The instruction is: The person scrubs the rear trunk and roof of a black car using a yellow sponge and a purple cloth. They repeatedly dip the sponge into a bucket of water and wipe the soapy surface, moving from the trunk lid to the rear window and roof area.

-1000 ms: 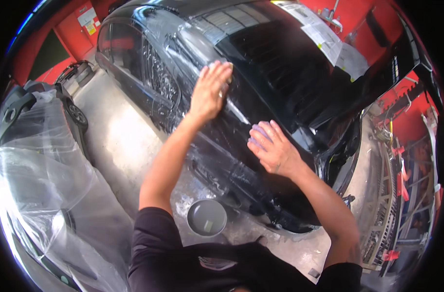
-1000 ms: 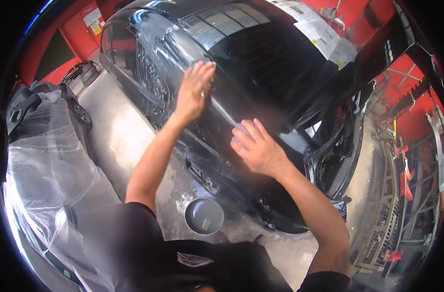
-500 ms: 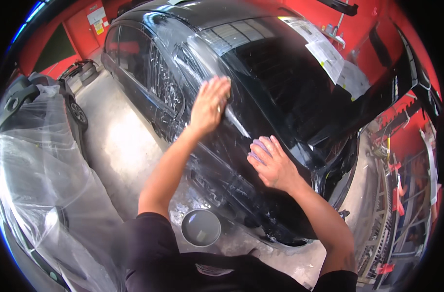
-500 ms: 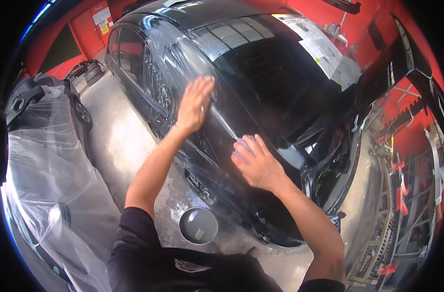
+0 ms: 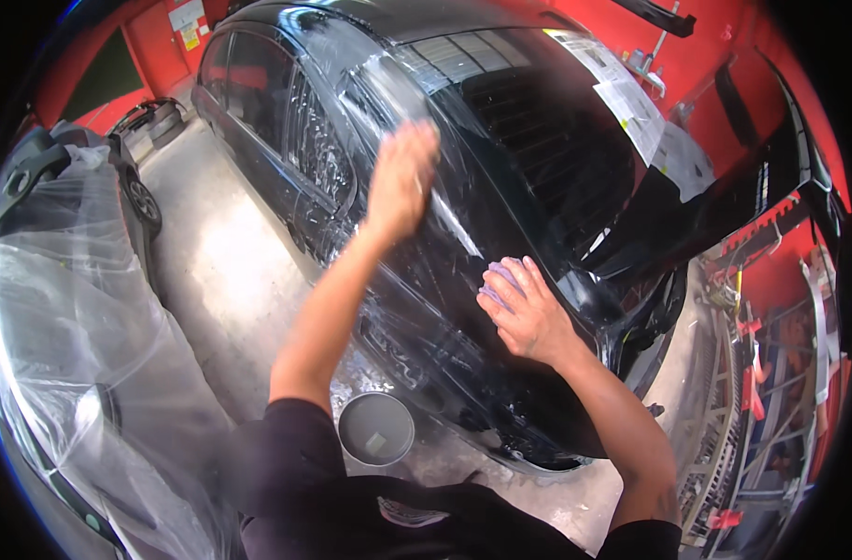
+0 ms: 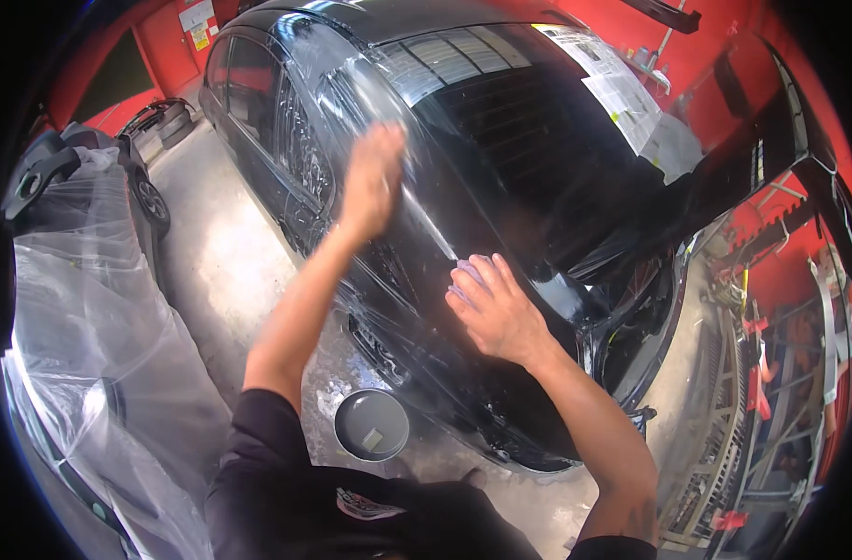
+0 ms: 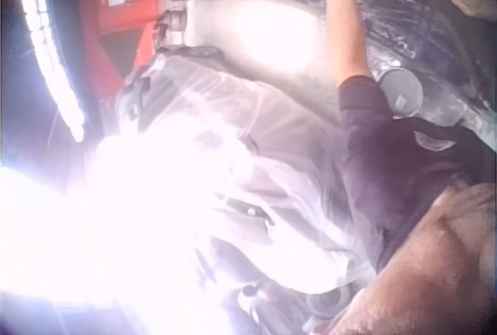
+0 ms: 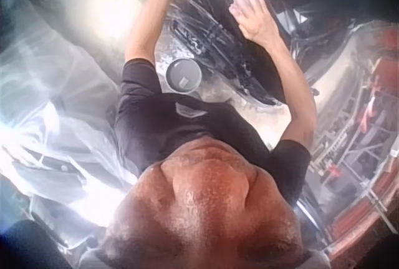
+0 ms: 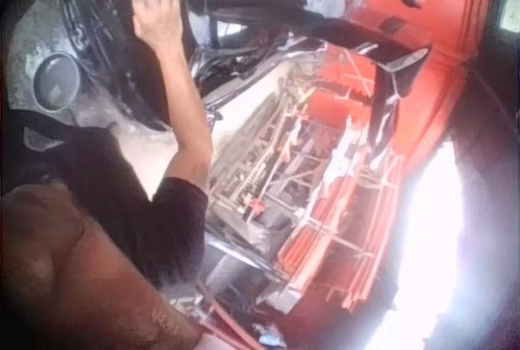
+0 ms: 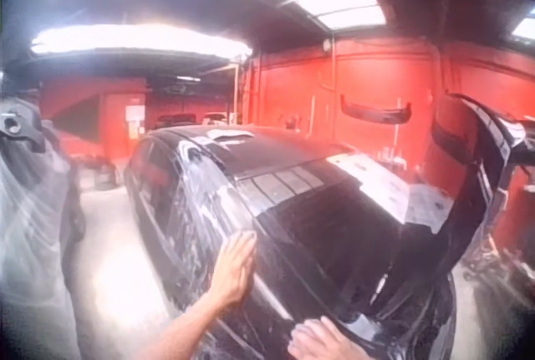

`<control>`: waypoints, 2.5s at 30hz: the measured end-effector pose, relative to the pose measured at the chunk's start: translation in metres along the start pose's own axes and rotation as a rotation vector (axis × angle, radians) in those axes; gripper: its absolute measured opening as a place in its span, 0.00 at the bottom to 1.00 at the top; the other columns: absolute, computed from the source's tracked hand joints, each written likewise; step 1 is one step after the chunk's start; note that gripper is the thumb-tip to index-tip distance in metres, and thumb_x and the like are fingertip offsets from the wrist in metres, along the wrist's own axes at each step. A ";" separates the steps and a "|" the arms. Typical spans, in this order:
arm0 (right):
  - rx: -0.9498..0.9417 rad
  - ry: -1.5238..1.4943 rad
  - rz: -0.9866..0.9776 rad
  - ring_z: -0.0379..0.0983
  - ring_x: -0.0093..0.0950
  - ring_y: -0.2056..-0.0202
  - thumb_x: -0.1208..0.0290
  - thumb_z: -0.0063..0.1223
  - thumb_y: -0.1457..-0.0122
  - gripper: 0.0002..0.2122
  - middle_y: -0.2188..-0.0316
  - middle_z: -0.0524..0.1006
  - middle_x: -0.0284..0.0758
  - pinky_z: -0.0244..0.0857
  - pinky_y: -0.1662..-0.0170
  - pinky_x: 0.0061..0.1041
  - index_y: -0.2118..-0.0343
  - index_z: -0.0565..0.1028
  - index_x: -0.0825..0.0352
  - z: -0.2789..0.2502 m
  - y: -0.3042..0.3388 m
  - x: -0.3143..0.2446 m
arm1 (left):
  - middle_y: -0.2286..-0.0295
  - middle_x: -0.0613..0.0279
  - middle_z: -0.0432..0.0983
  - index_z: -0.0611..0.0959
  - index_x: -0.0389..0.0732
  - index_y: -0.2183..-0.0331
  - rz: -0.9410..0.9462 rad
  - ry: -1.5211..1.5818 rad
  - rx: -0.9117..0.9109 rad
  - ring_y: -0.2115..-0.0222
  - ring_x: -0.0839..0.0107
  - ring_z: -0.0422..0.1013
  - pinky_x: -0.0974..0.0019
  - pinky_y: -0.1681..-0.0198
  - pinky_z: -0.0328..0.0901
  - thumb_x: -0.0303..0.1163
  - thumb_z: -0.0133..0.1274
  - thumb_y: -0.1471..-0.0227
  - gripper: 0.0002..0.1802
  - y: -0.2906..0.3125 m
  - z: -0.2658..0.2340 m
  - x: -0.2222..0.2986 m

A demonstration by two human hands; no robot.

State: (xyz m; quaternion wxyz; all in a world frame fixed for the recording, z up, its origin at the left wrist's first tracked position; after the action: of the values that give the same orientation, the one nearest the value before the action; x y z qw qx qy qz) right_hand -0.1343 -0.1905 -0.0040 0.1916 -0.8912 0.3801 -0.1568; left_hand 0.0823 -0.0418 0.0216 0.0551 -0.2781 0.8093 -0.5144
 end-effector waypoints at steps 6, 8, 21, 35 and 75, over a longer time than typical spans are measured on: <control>0.030 0.025 -0.034 0.67 0.50 0.36 0.73 0.64 0.50 0.21 0.42 0.74 0.42 0.59 0.31 0.57 0.50 0.79 0.64 -0.002 -0.013 -0.006 | 0.29 0.49 0.58 0.69 0.37 0.32 -0.310 -0.184 0.211 0.27 0.48 0.51 0.45 0.24 0.44 0.41 0.41 0.26 0.29 -0.058 -0.025 -0.085; 0.008 0.040 -0.019 0.67 0.50 0.36 0.73 0.64 0.51 0.21 0.42 0.74 0.42 0.59 0.31 0.57 0.50 0.79 0.64 0.002 -0.009 -0.005 | 0.29 0.48 0.57 0.67 0.37 0.30 -0.273 -0.096 0.209 0.26 0.47 0.50 0.43 0.24 0.44 0.38 0.44 0.28 0.30 0.001 -0.003 -0.030; -0.073 0.078 -0.003 0.65 0.51 0.34 0.73 0.65 0.52 0.24 0.40 0.73 0.43 0.56 0.29 0.58 0.48 0.79 0.64 0.006 -0.010 -0.005 | 0.29 0.41 0.56 0.63 0.31 0.30 -0.367 -0.183 0.263 0.27 0.43 0.51 0.43 0.24 0.43 0.38 0.41 0.26 0.31 -0.002 -0.015 -0.071; 0.052 0.034 -0.017 0.68 0.51 0.37 0.75 0.62 0.52 0.21 0.43 0.75 0.44 0.61 0.32 0.58 0.52 0.80 0.66 -0.003 -0.009 -0.005 | 0.31 0.40 0.60 0.69 0.31 0.33 -0.131 -0.103 0.148 0.28 0.41 0.52 0.43 0.25 0.45 0.33 0.47 0.30 0.29 -0.026 -0.003 -0.029; 0.061 0.205 0.103 0.60 0.49 0.33 0.72 0.55 0.38 0.25 0.33 0.66 0.45 0.58 0.30 0.47 0.36 0.73 0.62 0.026 -0.006 -0.023 | 0.48 0.49 0.82 0.88 0.45 0.55 -0.500 0.040 -0.399 0.47 0.51 0.78 0.50 0.46 0.74 0.41 0.53 0.40 0.17 -0.019 -0.113 -0.007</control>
State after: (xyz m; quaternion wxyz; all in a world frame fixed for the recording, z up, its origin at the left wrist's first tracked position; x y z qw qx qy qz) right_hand -0.1348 -0.1642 -0.0268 0.1866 -0.8436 0.4378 -0.2487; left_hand 0.0530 0.0461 0.0887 -0.1447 -0.4637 0.8017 -0.3484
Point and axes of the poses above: each hand's wrist, its own y-axis away from the middle knuckle, its own z-axis out of the palm, x = y × z, the point moved 9 cm from there along -y, towards the middle knuckle
